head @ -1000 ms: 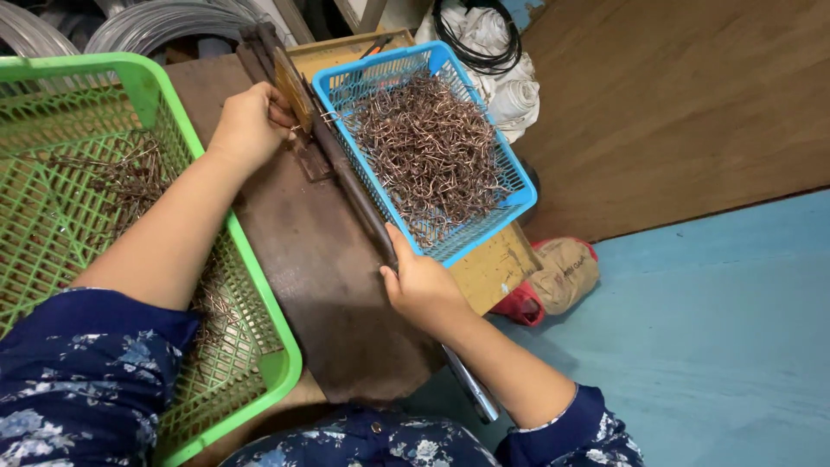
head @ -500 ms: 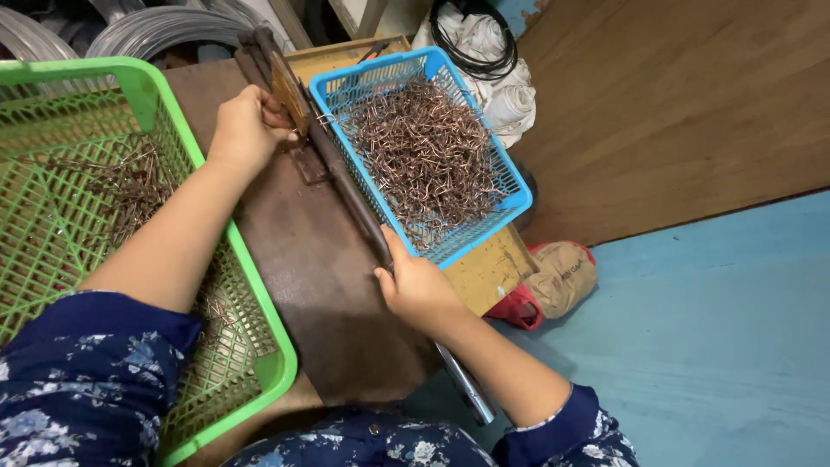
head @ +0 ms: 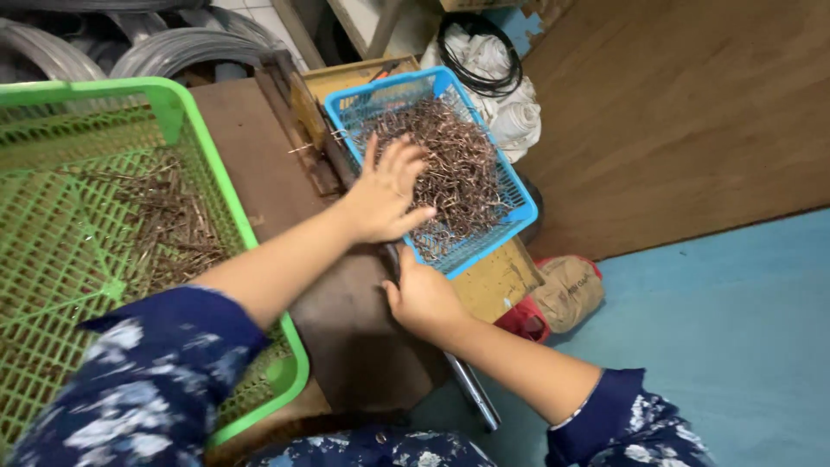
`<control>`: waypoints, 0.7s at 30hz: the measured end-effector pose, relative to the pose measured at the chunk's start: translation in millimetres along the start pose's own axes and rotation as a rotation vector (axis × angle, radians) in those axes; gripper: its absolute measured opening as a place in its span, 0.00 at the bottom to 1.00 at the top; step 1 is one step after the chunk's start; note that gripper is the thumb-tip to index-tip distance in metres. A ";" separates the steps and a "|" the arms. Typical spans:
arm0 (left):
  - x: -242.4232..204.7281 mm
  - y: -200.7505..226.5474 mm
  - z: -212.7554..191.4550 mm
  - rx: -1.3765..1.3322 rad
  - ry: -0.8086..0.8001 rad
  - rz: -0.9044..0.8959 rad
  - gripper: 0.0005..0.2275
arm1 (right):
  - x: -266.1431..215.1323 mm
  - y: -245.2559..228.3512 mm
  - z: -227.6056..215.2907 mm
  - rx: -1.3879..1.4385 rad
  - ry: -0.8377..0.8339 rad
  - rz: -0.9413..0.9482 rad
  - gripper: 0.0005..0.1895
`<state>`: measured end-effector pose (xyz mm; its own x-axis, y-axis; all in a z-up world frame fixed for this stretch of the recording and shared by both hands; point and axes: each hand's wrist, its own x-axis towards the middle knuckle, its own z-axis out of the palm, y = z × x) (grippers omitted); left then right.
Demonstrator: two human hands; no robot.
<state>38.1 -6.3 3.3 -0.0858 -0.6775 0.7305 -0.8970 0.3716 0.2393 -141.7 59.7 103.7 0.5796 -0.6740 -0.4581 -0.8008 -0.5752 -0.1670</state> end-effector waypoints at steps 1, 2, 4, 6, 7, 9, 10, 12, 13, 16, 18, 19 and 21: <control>-2.6 -1.1 5.6 0.004 -0.001 -0.005 0.30 | 3.6 2.8 4.8 -0.001 -0.003 -0.005 0.28; -5.3 -2.3 11.7 0.039 -0.025 -0.014 0.32 | 7.4 6.0 9.7 -0.015 0.008 0.002 0.26; -8.7 1.0 15.4 0.068 -0.056 -0.028 0.34 | 7.6 5.4 17.0 -0.025 0.010 0.012 0.25; -6.8 8.3 10.6 0.192 -0.442 -0.132 0.42 | 2.2 -0.6 17.8 -0.013 0.060 -0.004 0.21; -1.3 11.0 2.3 0.200 -0.438 -0.132 0.42 | 3.4 -0.4 19.2 -0.014 0.065 -0.011 0.21; 8.0 20.5 -11.9 0.149 -0.626 -0.205 0.42 | 2.9 2.3 23.4 -0.031 0.069 0.010 0.20; 3.7 13.4 -1.1 0.151 -0.624 -0.207 0.42 | 6.4 2.9 23.7 -0.033 0.070 0.007 0.20; -13.3 5.5 22.9 0.257 -0.385 -0.135 0.40 | 8.0 5.0 30.1 0.000 0.086 0.023 0.22; -10.2 6.6 18.0 0.258 -0.385 -0.138 0.40 | 10.1 5.3 31.1 -0.002 0.084 0.020 0.22; -6.6 10.7 11.9 0.232 -0.520 -0.186 0.40 | 17.5 11.7 39.0 0.001 0.053 0.029 0.23; -6.2 9.4 17.1 0.249 -0.548 -0.179 0.41 | 27.1 20.6 47.3 -0.066 0.081 -0.002 0.20; -6.6 12.4 17.5 0.254 -0.546 -0.189 0.41 | 25.2 21.6 49.2 -0.070 0.078 -0.012 0.20; -3.1 12.0 13.5 0.244 -0.578 -0.207 0.40 | 25.7 19.0 49.5 -0.077 0.092 0.008 0.19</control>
<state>21.7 -8.3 -4.7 -0.0594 -0.9765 0.2072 -0.9866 0.0890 0.1366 -149.5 54.4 45.6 0.5875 -0.7164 -0.3763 -0.7935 -0.6012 -0.0941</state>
